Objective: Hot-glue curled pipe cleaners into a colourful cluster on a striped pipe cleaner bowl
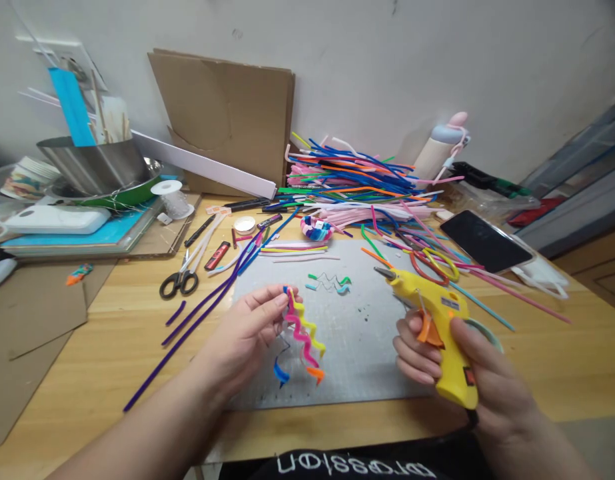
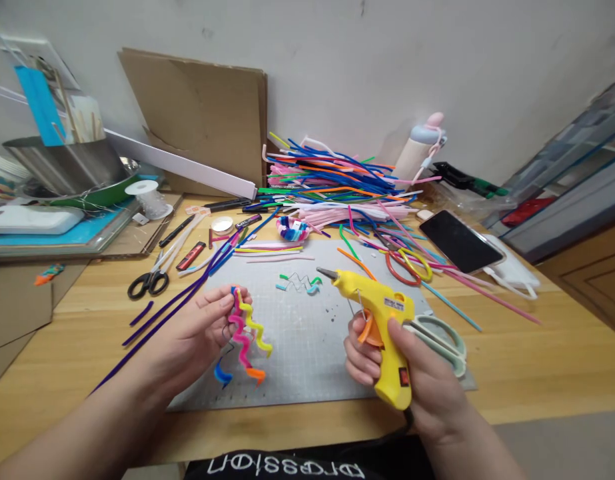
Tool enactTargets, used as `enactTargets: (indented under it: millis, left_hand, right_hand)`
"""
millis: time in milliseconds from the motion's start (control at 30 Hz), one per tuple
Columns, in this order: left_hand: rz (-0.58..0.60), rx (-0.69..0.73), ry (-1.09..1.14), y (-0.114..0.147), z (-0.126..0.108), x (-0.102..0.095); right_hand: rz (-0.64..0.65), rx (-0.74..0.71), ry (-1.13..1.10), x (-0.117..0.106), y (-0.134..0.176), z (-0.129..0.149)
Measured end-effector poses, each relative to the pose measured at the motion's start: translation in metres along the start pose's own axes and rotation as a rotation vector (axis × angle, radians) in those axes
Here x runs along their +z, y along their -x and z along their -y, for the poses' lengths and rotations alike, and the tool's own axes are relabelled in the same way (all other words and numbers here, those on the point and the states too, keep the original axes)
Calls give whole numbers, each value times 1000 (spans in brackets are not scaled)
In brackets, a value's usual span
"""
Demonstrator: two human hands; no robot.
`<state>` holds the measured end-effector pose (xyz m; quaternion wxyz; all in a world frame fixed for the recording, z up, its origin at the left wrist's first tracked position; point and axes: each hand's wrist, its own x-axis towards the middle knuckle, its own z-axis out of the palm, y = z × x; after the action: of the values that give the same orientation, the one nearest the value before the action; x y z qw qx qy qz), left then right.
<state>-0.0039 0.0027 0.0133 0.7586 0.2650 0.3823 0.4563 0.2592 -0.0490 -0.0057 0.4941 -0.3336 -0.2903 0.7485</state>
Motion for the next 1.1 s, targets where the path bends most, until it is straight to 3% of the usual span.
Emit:
enactTargets:
  millis: [133,267,433,600,833,1100]
  left_hand:
    - [19,-66,25,0,3,2]
    - [7,-121,33,2,5,3]
    - [22,-89,60,6,5,3]
    - [37,-80,50,8,5,3]
    - [62,-54,51,10,5,3]
    - [37,-14,13,11,4,5]
  right_hand:
    - [-12,-71,39,10,-4,1]
    - [-41,-123,277,19,-3,-13]
    - [-77,-161,591,27,5,-36]
    - [-55,-281,617,24,7,-45]
    - [-203,-285,767,25,7,-50]
    - [-231,-375,722,35,5,-45]
